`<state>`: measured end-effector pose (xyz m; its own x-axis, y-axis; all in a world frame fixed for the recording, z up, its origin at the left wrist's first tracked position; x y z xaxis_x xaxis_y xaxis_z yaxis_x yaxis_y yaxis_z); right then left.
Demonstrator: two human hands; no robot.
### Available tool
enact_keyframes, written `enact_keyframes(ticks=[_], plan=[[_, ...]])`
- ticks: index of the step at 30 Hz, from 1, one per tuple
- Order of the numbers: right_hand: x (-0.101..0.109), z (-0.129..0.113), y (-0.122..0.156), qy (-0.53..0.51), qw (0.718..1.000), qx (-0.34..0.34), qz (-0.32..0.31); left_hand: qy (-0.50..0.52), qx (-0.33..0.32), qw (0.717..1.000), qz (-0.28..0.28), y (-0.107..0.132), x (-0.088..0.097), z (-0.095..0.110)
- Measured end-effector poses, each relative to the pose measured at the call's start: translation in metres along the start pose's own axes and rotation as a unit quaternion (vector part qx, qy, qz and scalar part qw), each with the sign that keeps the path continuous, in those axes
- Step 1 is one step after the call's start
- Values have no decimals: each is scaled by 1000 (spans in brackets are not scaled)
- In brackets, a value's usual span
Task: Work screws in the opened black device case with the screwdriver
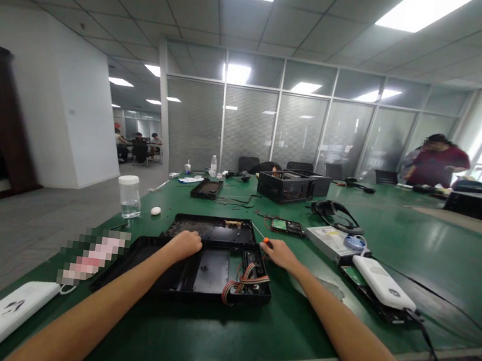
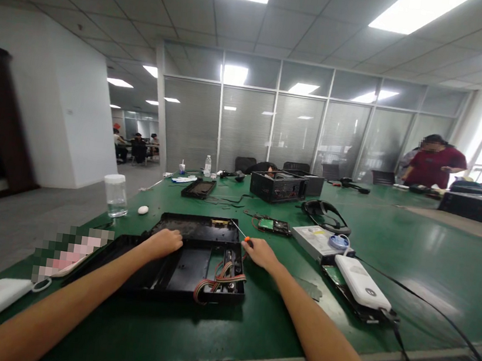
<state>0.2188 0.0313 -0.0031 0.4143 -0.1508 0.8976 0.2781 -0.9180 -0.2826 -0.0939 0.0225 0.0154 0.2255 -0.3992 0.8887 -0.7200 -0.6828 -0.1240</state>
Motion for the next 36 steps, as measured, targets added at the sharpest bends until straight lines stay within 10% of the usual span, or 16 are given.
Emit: enact_keyframes(ticks=[12,18,36], plan=[[-6,-16,4,-33,998,53,-20,206,-49,977,11,-54,56,45],[6,-1,2,23,998,14,53,376,-59,923,52,-87,38,58],[22,10,-2,1,994,-30,105,457,57,884,76,-91,9,68]])
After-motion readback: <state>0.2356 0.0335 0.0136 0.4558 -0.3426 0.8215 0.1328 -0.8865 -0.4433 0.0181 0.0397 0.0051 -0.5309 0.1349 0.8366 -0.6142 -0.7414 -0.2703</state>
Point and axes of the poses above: each hand's wrist, its own y-axis away from the middle knuckle, its own x-axis out of the back of the hand, z = x × y, the point moved 2 cm from there along -y, towards the middle knuckle, and after that the axes turned 3 degrees about y, right-handed, at the moved point
